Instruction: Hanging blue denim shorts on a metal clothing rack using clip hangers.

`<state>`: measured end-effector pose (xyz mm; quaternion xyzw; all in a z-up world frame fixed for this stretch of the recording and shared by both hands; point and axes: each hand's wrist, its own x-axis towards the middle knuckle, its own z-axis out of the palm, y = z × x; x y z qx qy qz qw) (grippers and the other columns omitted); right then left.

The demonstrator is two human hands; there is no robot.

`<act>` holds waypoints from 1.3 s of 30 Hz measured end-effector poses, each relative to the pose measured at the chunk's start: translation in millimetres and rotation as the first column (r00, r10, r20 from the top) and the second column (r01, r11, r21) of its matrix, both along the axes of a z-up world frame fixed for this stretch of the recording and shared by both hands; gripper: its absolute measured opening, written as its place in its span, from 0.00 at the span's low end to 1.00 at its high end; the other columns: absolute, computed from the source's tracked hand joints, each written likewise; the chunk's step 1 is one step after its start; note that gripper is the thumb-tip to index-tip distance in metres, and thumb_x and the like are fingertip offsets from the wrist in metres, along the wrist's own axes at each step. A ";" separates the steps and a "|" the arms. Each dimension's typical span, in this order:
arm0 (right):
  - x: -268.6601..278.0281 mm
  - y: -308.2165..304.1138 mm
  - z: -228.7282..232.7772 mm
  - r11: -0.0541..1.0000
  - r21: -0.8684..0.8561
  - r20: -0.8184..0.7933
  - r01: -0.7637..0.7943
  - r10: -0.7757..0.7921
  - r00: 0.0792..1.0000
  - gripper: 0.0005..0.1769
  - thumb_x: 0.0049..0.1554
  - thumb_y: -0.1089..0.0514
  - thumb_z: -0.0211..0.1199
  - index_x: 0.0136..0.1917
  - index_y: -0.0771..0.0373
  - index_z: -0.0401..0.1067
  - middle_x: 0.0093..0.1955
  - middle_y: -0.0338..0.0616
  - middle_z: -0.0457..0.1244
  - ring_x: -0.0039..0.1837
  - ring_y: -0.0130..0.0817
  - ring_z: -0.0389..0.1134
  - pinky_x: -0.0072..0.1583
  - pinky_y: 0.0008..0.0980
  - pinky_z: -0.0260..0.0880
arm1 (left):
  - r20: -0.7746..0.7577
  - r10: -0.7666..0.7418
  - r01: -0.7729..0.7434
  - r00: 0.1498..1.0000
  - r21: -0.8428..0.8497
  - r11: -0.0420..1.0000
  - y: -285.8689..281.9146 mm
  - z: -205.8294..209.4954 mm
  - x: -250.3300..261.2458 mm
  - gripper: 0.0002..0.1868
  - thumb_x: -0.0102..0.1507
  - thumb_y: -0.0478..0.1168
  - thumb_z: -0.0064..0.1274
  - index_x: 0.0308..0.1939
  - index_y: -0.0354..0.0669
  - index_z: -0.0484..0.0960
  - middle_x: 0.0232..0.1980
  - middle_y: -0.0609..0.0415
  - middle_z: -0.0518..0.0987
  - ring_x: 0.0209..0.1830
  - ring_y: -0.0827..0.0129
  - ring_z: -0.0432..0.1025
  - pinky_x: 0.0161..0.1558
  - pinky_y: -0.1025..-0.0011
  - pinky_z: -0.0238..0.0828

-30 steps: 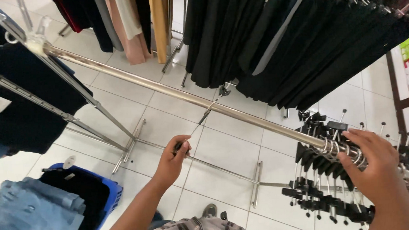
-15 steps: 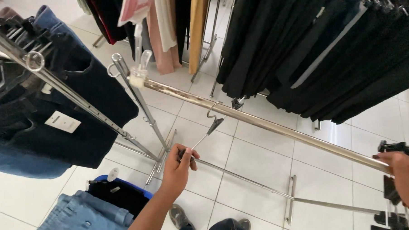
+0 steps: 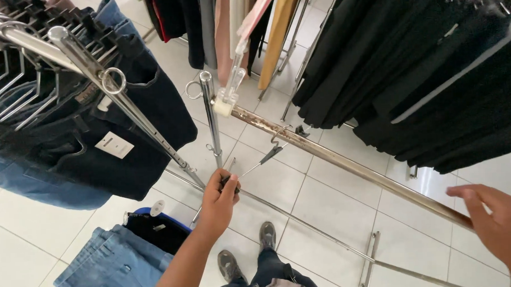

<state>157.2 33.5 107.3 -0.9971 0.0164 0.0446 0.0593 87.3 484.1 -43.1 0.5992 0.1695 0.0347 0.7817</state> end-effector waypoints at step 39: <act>40.9 96.0 10.9 0.984 0.032 -0.365 0.174 -0.151 0.919 0.26 0.70 0.41 0.44 0.62 0.50 0.81 0.28 0.55 0.60 0.34 0.42 0.58 0.43 0.35 0.54 | -0.235 0.248 -0.265 0.940 -0.044 0.963 54.9 13.7 -7.3 0.20 0.69 0.42 0.36 0.65 0.43 0.65 0.62 0.43 0.74 0.51 0.55 0.79 0.60 0.64 0.76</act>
